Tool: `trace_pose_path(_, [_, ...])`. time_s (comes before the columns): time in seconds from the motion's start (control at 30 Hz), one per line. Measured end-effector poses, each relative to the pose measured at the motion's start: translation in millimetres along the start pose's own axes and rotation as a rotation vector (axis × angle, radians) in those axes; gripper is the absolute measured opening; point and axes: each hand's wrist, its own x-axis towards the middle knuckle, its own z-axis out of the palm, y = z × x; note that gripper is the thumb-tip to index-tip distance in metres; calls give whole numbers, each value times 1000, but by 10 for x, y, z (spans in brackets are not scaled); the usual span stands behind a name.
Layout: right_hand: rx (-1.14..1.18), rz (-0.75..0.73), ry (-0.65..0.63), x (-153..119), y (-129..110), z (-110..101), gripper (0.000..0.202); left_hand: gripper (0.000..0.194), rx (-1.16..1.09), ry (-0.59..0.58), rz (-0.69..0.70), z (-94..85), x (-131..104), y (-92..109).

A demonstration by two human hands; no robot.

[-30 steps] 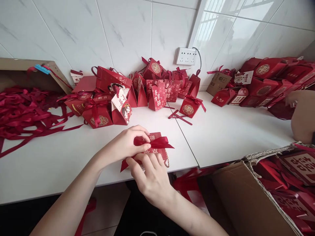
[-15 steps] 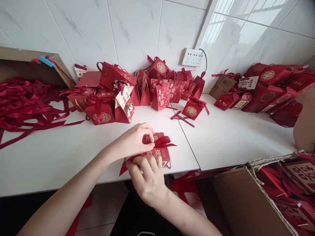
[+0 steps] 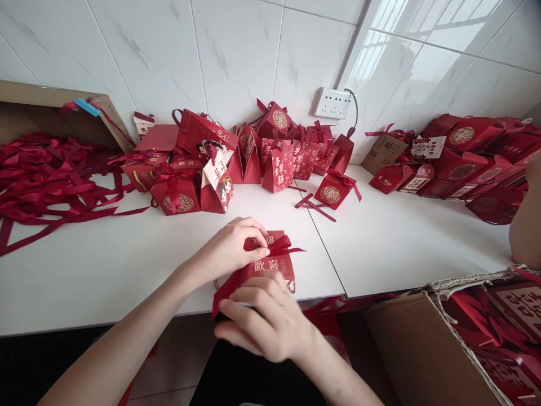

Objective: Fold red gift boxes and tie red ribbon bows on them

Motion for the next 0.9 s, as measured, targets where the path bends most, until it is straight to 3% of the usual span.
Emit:
trace_pose_path(0.07, [-19,126,68,-28,123,-214,29,13,-19,10,33,18,-26,-2])
trace_pose_path(0.13, [-126,375,93,-51,269,-371,36,14,-43,20,46,40,-49,-4])
trace_pose_path(0.2, [-149,558,11,-64,381,-437,25,11,-66,32,34,65,-63,-15])
trace_pose_path(0.27, [-87,611,-55,-75,421,-436,3,11,-94,43,10,87,-69,-32])
trace_pose_path(0.4, [-78,431,-77,-139,346,-422,10,15,-140,63,-9,111,-61,-56])
trace_pose_path(0.6, [-285,115,-144,-274,291,-523,28,17,-143,42,-10,108,-33,-58])
trace_pose_path(0.73, [-242,63,-177,-281,290,-575,13,19,-138,48,-13,113,-40,-78])
trace_pose_path(0.77, [-185,107,-164,-271,304,-591,9,19,-151,58,-10,117,-50,-82])
trace_pose_path(0.8, [-119,192,-126,-252,330,-606,17,19,-168,81,-9,121,-63,-85])
trace_pose_path(0.9, [30,641,24,-132,481,-610,46,28,-207,297,-91,128,-118,-77])
